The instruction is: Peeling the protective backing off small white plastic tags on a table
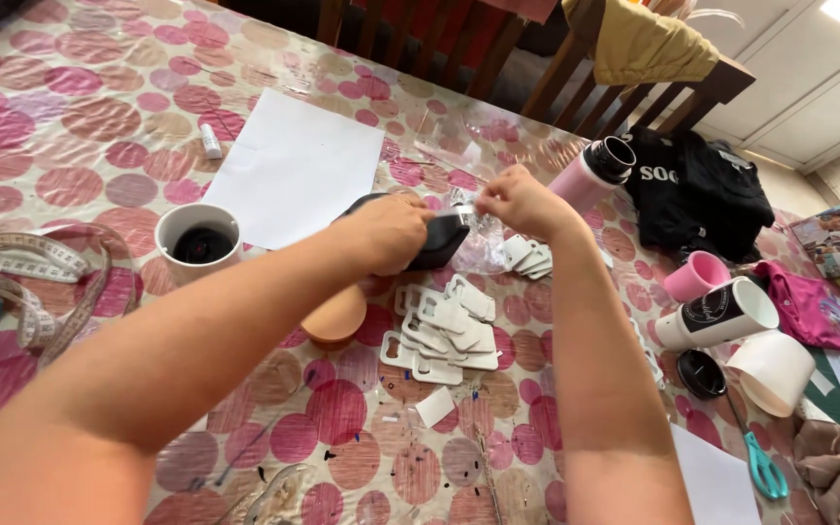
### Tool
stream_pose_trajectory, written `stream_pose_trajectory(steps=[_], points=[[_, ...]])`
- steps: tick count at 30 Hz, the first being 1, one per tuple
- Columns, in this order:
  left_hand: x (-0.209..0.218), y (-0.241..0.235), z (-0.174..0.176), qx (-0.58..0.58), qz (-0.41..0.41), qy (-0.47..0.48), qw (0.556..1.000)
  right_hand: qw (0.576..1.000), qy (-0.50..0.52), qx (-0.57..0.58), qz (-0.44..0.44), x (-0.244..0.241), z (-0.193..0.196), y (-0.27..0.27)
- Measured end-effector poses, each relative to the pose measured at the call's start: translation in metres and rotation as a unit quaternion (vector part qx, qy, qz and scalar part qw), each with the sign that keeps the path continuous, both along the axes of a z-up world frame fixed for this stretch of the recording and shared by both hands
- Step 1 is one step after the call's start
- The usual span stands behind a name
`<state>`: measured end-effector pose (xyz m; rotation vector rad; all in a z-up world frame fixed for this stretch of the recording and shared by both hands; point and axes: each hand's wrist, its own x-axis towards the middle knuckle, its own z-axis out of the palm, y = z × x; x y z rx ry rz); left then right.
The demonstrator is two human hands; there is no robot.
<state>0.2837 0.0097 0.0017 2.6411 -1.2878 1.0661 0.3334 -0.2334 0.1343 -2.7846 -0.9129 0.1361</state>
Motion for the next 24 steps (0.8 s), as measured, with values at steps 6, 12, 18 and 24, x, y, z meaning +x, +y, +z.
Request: stream_pose_trajectory(steps=[6,12,18,24], points=[[0.010,-0.047,-0.018,-0.008,0.085,-0.089,0.992,0.998,-0.014,-0.026,-0.057,0.023,-0.069,-0.026],[0.024,-0.049,-0.024,-0.043,0.060,0.002,0.997,0.983,-0.128,-0.072,-0.108,0.049,-0.135,-0.029],[-0.038,-0.024,0.023,-0.319,0.026,0.220,0.921,0.930,-0.155,0.300,-0.145,-0.090,-0.043,-0.013],[-0.168,-0.029,0.070,-0.669,0.066,0.411,0.616,0.783,0.080,0.611,-0.087,-0.211,-0.018,0.027]])
